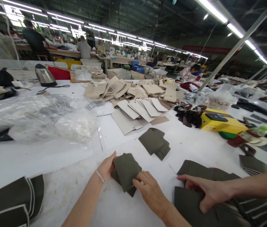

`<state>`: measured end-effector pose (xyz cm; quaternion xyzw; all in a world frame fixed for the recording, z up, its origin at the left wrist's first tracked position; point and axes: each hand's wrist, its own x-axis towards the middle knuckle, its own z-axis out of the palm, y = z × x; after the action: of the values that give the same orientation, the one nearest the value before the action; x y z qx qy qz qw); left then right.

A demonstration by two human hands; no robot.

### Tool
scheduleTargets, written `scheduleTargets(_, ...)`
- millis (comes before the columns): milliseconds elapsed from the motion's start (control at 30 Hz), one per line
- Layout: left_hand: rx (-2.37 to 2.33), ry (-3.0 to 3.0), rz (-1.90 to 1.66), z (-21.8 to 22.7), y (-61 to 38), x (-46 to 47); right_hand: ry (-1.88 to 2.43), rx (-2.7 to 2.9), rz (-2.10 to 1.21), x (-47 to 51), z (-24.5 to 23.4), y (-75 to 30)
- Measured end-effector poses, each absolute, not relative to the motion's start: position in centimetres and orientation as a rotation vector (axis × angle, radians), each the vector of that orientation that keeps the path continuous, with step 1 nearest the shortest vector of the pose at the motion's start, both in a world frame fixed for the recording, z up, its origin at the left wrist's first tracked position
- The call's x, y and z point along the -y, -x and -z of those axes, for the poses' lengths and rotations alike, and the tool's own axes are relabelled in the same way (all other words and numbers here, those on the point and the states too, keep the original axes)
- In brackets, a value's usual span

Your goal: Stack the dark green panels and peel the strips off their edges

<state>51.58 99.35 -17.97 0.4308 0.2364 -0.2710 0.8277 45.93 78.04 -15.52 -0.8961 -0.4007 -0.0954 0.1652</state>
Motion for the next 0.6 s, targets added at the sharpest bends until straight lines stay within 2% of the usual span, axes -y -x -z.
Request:
scheduleTargets(100,-0.361,-1.044,0.607,17.6,-51.3,-99.8,2.575,1.147,0.073,-77.9,15.4,-45.8)
scheduleTargets(300,0.026,-1.307,0.653,14.3,-52.1,-99.2,2.566,0.849,-0.207,-77.8,10.0,-50.3)
scheduleTargets(400,0.185,-1.458,0.665,12.5,-53.9,-98.5,2.516,0.738,-0.435,-78.1,8.8,-53.6)
scheduleTargets(500,0.183,-1.631,0.495,12.3,-55.6,-97.9,2.393,0.627,-0.676,-77.7,8.7,-56.5)
scheduleTargets(600,0.007,-1.755,0.172,14.0,-56.0,-97.0,2.257,0.452,-0.637,-75.4,8.4,-59.8)
